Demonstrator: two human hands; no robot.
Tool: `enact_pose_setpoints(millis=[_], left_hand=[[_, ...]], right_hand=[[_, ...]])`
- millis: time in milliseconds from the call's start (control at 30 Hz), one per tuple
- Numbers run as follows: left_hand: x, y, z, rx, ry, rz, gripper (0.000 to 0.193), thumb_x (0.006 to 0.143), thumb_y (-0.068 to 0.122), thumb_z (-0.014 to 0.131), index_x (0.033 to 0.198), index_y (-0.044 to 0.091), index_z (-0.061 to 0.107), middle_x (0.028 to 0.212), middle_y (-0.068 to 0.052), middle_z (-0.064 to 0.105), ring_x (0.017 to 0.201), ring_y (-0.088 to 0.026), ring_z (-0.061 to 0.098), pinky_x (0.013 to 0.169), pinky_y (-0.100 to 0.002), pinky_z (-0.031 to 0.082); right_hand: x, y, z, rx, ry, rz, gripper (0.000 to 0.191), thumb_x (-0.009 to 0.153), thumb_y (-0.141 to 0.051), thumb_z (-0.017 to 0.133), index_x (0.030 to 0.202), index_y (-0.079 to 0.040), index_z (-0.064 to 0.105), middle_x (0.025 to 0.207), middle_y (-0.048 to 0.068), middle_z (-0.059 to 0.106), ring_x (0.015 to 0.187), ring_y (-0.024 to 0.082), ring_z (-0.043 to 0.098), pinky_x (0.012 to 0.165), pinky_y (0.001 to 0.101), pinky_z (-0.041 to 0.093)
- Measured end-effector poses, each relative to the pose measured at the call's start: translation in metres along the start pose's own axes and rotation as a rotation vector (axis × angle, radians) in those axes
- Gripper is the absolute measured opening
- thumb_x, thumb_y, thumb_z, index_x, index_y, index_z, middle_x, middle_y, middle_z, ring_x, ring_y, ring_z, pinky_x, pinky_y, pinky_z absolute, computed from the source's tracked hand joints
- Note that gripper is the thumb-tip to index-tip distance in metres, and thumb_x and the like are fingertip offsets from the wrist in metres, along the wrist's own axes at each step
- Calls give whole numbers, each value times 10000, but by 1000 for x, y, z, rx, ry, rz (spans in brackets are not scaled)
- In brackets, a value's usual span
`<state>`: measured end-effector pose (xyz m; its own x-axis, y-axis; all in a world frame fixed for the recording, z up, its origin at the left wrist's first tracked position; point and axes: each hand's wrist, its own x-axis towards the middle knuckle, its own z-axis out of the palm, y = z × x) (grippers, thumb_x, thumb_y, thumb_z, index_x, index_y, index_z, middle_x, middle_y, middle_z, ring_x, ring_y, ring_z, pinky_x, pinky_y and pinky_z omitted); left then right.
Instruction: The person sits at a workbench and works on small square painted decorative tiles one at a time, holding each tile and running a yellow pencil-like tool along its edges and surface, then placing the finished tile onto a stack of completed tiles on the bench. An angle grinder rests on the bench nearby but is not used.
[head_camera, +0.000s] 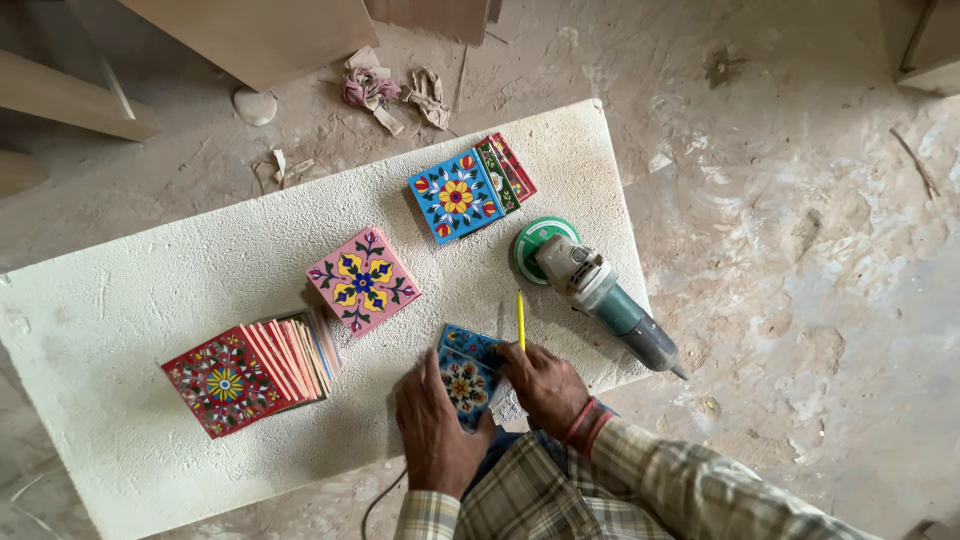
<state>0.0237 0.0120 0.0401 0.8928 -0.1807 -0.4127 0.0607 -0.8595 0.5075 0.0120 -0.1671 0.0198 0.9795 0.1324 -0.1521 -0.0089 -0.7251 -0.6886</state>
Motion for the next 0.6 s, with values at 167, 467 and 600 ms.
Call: enact_pose_setpoints(millis=[167,467,600], left_hand=[[-14,-8,-2,-116,40,66,1147,612,276,896,1495,-24,229,1426,-297,411,1345,-458,390,1150,-583,279],[7,-24,-18,45,8,283,1070,622,100,863,1510,41,269,1437,-214,448,1367,-402,405,1181,-556,262],[28,-23,-23,124,-63,450,1075,591,31,850,1509,57,291,1408,-183,473,1354,-367,425,1186,-555,253]], right_hand=[[26,0,-6,-46,19,-62,216,959,-166,678,1127,-60,593,906,139,683,787,337,697,646,447,591],[-6,4,-20,43,177,-135,157,965,-84,675,1091,-56,587,943,112,694,797,287,710,661,400,606],[-37,8,-29,88,84,-108,170,954,-83,669,1100,-53,588,957,121,701,812,312,712,688,417,599]])
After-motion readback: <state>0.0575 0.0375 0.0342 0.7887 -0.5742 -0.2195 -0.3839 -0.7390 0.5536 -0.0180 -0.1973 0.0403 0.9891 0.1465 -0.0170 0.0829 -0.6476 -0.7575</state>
